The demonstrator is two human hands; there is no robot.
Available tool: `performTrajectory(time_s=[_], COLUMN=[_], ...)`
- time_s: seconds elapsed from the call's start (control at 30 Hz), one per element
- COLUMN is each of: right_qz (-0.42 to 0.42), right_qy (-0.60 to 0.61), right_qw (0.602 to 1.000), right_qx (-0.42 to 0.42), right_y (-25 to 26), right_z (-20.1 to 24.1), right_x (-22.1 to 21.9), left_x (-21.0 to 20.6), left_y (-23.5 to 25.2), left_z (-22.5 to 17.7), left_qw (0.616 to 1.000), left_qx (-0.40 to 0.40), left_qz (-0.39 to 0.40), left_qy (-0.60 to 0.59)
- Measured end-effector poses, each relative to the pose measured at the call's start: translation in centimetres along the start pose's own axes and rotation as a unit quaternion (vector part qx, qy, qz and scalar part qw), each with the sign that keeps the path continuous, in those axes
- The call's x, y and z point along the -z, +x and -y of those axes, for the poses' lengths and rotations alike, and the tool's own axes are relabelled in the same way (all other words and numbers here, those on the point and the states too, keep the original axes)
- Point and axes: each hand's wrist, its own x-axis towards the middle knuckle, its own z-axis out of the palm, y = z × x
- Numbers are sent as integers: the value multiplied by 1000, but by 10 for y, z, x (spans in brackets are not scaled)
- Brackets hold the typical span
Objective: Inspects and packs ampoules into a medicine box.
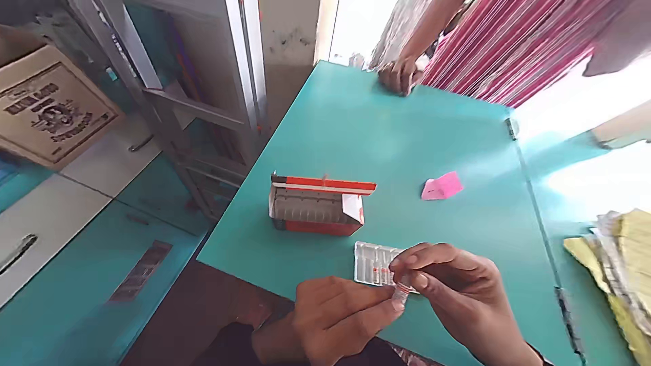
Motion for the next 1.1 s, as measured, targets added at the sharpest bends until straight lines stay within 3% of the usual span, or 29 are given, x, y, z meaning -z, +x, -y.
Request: performTrajectory(time_s=[0.13, 0.27, 0.37, 0.67, 1.1], right_qz=[-84, -189, -192, -122, -105], right_qy=[-180, -446, -536, -605, -635], right_qw=[980, 874, 821, 779, 759], right_qx=[22, 23, -36, -113, -95], right_y=[8, 33, 48, 69, 63], right_z=[10, 12, -2, -13, -17], right_x=[23, 92, 139, 160, 170], left_x=[-8, -6, -9, -13, -12], left_y=[0, -2, -4, -6, -7], left_z=[6, 11, 14, 17, 18], left_qw=[999, 999, 998, 997, 997], left_qx=[18, 22, 22, 36, 41], left_qz=[-31, -35, -54, -65, -58], left_qy=[41, 32, 13, -11, -21])
